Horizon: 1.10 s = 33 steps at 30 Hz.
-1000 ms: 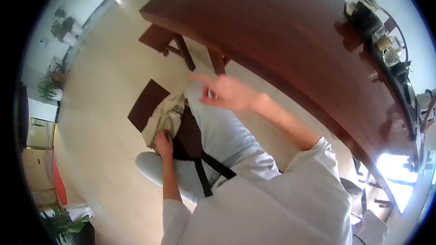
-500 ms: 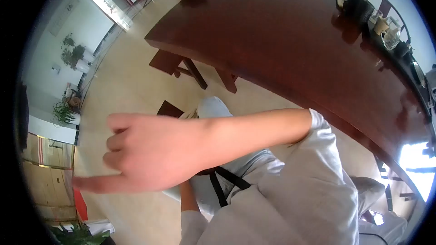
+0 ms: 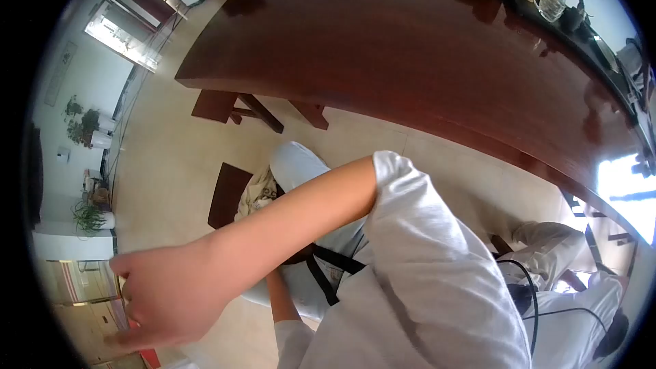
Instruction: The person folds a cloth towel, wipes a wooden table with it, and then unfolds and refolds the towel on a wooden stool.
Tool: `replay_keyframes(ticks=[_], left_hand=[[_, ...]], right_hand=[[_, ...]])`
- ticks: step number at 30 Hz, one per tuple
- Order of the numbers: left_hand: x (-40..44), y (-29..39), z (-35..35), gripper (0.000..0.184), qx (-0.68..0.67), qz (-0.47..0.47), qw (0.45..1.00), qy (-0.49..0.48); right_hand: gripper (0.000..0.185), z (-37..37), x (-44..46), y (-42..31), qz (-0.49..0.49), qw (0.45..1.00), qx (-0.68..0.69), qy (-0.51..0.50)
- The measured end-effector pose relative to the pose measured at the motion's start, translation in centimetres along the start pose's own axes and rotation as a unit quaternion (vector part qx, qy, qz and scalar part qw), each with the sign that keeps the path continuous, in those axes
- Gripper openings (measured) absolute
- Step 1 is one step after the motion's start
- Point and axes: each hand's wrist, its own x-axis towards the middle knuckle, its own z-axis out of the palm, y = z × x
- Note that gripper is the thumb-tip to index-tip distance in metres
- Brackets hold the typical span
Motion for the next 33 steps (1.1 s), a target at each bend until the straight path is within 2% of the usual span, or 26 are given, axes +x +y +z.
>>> replay_keyframes(ticks=[3, 5, 7, 8, 10, 12, 13, 14, 15, 18, 19, 21, 23, 25, 29, 32, 33], left_hand=[[-0.9, -0.5, -0.3, 0.03, 0.002, 0.003, 1.0, 0.011], [-0.9, -0.8, -0.8, 0.03, 0.005, 0.009, 1.0, 0.017], [-0.6, -1.1, -1.0, 0.031, 0.003, 0.016, 1.0, 0.02], [-0.5, -1.0, -1.3, 0.031, -0.001, 0.016, 1.0, 0.02], [0.2, -0.9, -1.0, 0.031, -0.04, 0.022, 0.998, 0.031], [1.4, -0.5, -0.4, 0.031, -0.124, 0.05, 0.99, 0.048], [2.0, 0.1, -0.5, 0.032, -0.108, 0.064, 0.992, 0.032], [2.4, 1.3, -1.5, 0.037, -0.008, 0.079, 0.997, 0.001], [2.5, 1.5, -1.7, 0.038, 0.03, 0.067, 0.997, 0.002], [2.8, 0.9, -1.2, 0.04, -0.015, 0.058, 0.998, -0.004], [2.8, 0.3, -0.9, 0.041, 0.009, 0.072, 0.997, -0.007], [3.0, 0.7, -0.5, 0.041, 0.032, 0.084, 0.996, -0.022], [2.7, 1.5, -1.6, 0.039, -0.011, 0.128, 0.991, -0.022], [2.7, 1.0, -0.6, 0.038, -0.006, 0.135, 0.99, -0.033], [2.5, 2.0, -1.0, 0.04, 0.005, 0.085, 0.995, -0.057], [2.7, 3.0, -1.3, 0.052, 0.049, 0.143, 0.988, 0.018], [2.4, 3.6, -1.9, 0.052, 0.05, 0.142, 0.989, 0.008]], right_hand=[[0.053, 0.4, 0.0, 0.9, -0.038, 0.998, 0.019, 0.035], [0.052, -0.8, -1.6, 2.5, 0.059, 0.993, 0.005, -0.101], [0.057, -1.7, -3.2, 3.9, 0.185, 0.976, 0.101, -0.063], [0.057, -2.0, -3.7, 3.7, 0.201, 0.97, 0.117, -0.065], [0.063, -2.8, -4.3, 3.4, 0.273, 0.955, 0.109, -0.045], [0.065, -2.6, -6.6, 4.7, 0.295, 0.951, 0.067, -0.07], [0.067, -1.9, -7.8, 4.9, 0.307, 0.947, 0.029, -0.095], [0.065, -1.0, -9.6, 6.0, 0.331, 0.936, -0.004, -0.118], [0.063, 0.0, -11.9, 7.6, 0.356, 0.923, -0.04, -0.142], [0.056, 3.4, -19.6, 12.9, 0.402, 0.861, -0.156, -0.269], [0.053, 3.9, -21.3, 14.3, 0.426, 0.833, -0.174, -0.308], [0.052, 5.0, -24.7, 15.7, 0.46, 0.82, -0.185, -0.285], [0.051, 7.3, -29.7, 14.3, 0.498, 0.807, -0.183, -0.261], [0.047, 8.9, -34.7, 12.2, 0.56, 0.705, -0.213, -0.379], [0.043, 9.6, -36.1, 12.3, 0.564, 0.704, -0.18, -0.392], [0.038, 10.3, -37.2, 13.2, 0.598, 0.706, -0.134, -0.355], [0.037, 10.5, -37.2, 13.3, 0.599, 0.705, -0.142, -0.352]])
